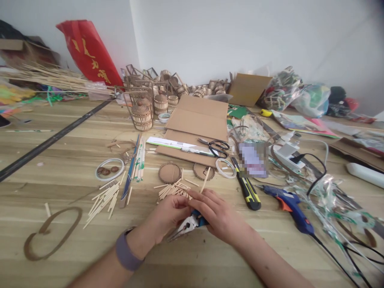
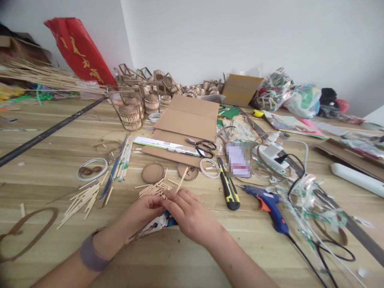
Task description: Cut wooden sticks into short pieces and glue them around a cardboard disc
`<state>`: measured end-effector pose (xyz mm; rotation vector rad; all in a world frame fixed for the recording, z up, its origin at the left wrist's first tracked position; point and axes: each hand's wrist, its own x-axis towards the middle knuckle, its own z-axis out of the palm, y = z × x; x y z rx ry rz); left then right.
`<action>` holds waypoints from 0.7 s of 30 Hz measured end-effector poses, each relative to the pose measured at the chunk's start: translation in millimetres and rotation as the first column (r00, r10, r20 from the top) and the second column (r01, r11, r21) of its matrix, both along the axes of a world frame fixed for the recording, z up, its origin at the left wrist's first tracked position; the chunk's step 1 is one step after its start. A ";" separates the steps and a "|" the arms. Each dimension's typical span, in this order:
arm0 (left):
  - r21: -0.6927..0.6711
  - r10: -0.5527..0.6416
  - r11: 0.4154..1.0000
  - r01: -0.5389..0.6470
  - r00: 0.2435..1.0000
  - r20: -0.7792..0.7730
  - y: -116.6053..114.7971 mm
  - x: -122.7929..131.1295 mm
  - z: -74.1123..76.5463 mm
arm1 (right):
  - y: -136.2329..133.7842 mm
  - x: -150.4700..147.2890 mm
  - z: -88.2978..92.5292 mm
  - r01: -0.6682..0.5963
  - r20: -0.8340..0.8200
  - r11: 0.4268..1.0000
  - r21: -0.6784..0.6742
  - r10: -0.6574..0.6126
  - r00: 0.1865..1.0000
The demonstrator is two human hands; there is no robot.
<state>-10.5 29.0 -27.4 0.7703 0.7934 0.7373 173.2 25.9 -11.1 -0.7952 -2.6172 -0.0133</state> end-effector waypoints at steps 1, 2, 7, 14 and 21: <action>0.006 -0.014 1.000 0.014 1.000 -0.007 0.1 -1.3 1.4 | -0.8 0.3 0.5 0.010 -0.021 0.998 -0.068 -0.011 1.000; 0.009 -0.028 1.000 0.028 0.999 -0.017 0.1 -2.3 3.0 | -1.8 0.5 0.9 0.018 -0.062 0.991 -0.133 -0.027 0.998; -0.031 0.043 0.998 -0.046 0.996 -0.082 -1.8 -2.7 9.4 | -6.7 -0.7 2.0 0.084 -0.404 0.942 -0.325 -0.219 0.888; -0.019 0.176 0.983 -0.181 0.974 -0.144 -6.2 4.8 17.9 | -8.4 -5.4 7.7 0.129 -0.447 0.864 -0.487 -0.374 0.813; -0.053 0.158 0.985 -0.167 0.978 -0.136 -14.4 12.4 12.8 | -9.9 -10.4 1.5 0.159 -0.416 0.873 -0.462 -0.371 0.830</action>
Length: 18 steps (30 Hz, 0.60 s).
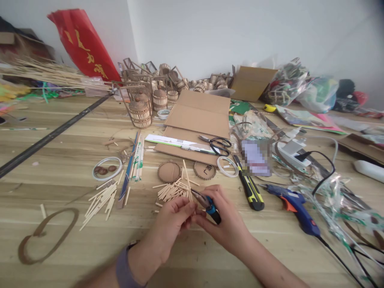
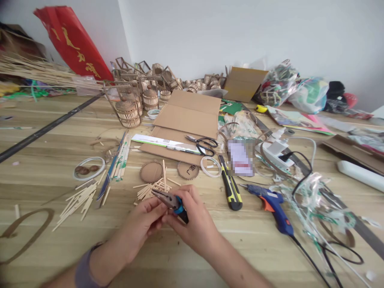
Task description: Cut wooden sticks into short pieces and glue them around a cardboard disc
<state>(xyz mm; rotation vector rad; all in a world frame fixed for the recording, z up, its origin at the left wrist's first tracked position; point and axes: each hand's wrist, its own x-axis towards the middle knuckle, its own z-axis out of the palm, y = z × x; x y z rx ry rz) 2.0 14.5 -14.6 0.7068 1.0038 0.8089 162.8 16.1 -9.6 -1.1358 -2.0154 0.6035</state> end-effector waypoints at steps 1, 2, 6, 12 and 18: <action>0.006 -0.005 1.000 0.004 1.000 0.007 -0.7 0.7 -0.9 | 0.0 -0.3 -1.1 0.006 0.005 1.000 0.018 -0.006 1.000; 0.019 -0.006 1.000 0.006 1.000 0.014 -1.1 1.0 -1.5 | 0.1 -0.5 -2.0 0.011 0.010 0.999 0.032 -0.012 1.000; 0.074 0.032 0.997 -0.034 0.999 0.020 0.0 -0.6 0.3 | 0.2 -1.5 -2.7 0.032 -0.003 0.999 0.038 -0.032 0.999; 0.189 0.163 0.969 -0.162 0.987 0.008 -0.2 -1.9 4.0 | -4.2 -9.1 0.4 0.010 -0.202 0.963 -0.269 -0.067 0.977; 0.202 0.191 0.963 -0.181 0.981 -0.034 -4.4 3.4 -2.3 | -9.9 -18.3 1.7 -0.005 -0.376 0.880 -0.475 -0.197 0.906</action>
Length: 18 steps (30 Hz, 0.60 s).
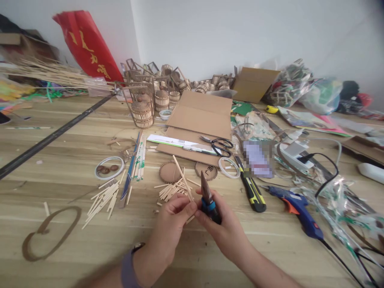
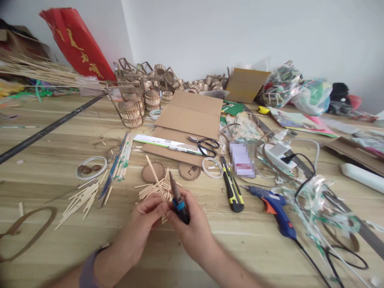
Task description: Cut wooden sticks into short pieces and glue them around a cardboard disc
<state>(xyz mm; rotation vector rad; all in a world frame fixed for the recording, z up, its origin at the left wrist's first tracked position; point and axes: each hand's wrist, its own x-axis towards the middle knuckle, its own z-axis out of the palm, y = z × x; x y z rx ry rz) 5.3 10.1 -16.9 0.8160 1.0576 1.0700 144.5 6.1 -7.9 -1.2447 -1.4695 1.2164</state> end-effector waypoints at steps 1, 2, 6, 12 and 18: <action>0.007 0.003 1.000 -0.003 1.000 -0.021 -0.4 0.3 -0.2 | -0.7 -0.4 -0.4 0.017 -0.015 1.000 -0.020 -0.017 1.000; 0.009 0.006 1.000 -0.006 0.999 -0.036 -0.7 0.5 0.0 | -1.3 -0.7 -0.9 0.029 -0.038 0.999 -0.045 -0.030 0.999; -0.008 0.005 1.000 -0.005 1.000 -0.010 -1.0 1.2 1.5 | -2.9 -1.0 -2.9 0.032 -0.144 0.988 -0.154 -0.054 0.988; -0.060 -0.019 0.998 0.024 0.995 0.094 0.0 2.0 -0.9 | -2.9 -1.6 -4.3 0.020 -0.167 0.981 -0.195 -0.053 0.985; -0.081 -0.032 0.995 0.052 0.972 0.232 3.5 -2.2 1.2 | 0.2 -2.9 -2.6 0.034 -0.134 0.982 -0.187 -0.059 0.989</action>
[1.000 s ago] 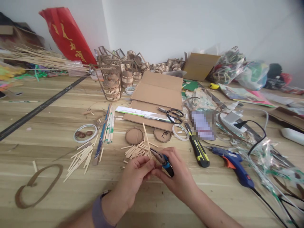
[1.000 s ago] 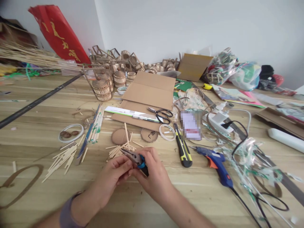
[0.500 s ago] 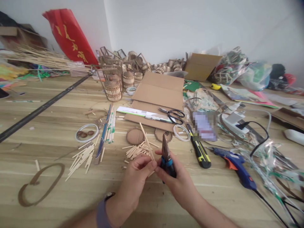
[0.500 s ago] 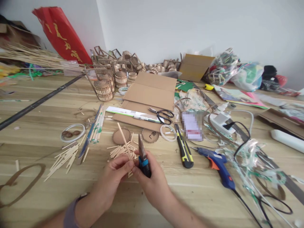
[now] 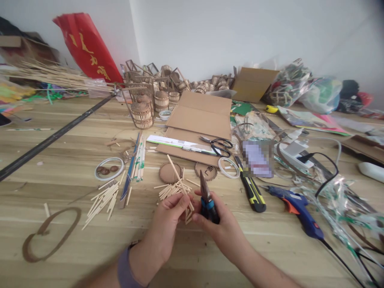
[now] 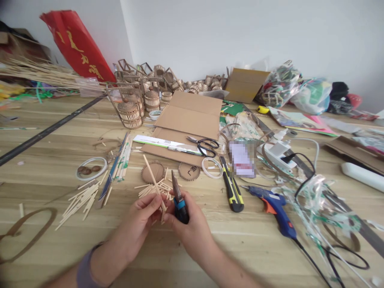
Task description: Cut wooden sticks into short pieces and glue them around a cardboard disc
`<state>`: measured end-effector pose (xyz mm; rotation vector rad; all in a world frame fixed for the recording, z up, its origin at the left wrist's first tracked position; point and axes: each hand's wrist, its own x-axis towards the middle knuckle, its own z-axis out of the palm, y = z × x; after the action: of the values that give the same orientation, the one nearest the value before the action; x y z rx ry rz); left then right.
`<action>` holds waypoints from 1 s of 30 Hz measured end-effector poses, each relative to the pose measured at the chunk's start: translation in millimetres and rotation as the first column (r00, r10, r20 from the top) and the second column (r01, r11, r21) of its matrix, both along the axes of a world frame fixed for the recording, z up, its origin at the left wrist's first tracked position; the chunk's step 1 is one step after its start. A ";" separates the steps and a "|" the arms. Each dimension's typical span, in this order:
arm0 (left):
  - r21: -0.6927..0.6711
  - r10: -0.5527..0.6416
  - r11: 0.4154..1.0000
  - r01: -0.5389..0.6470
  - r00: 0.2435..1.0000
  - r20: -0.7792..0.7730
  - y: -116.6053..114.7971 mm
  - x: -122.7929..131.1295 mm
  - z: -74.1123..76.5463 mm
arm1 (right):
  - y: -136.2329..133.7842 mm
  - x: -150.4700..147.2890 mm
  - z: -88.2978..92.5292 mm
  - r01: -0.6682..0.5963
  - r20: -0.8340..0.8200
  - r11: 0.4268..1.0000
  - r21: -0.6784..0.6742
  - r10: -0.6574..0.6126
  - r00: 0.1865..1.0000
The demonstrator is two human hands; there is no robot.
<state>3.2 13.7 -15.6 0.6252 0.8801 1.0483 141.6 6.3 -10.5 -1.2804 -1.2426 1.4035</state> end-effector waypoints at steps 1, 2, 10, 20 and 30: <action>-0.012 0.004 1.000 -0.003 1.000 0.013 0.2 -0.3 0.7 | 0.3 -0.2 0.5 0.001 0.004 1.000 -0.003 -0.001 1.000; -0.027 0.011 1.000 -0.010 1.000 0.021 0.2 -0.4 1.4 | 0.5 -0.2 0.9 0.004 0.005 1.000 -0.006 -0.004 1.000; -0.018 0.021 1.000 -0.020 0.998 0.056 -2.8 2.9 0.9 | -0.6 0.1 0.1 -0.004 0.008 1.000 -0.014 0.004 1.000; 0.007 -0.067 0.998 0.069 0.987 -0.149 6.7 -15.7 10.3 | 3.9 20.4 20.3 -0.232 0.259 0.973 -0.013 0.227 0.939; -0.016 -0.174 0.984 0.176 0.955 -0.238 8.9 -21.3 12.5 | 11.9 51.5 42.0 -0.520 0.549 0.847 -0.109 0.488 0.679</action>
<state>-18.2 22.5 -3.2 0.8308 1.0112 0.8260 193.2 18.3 31.5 -1.4269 -2.1668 1.3777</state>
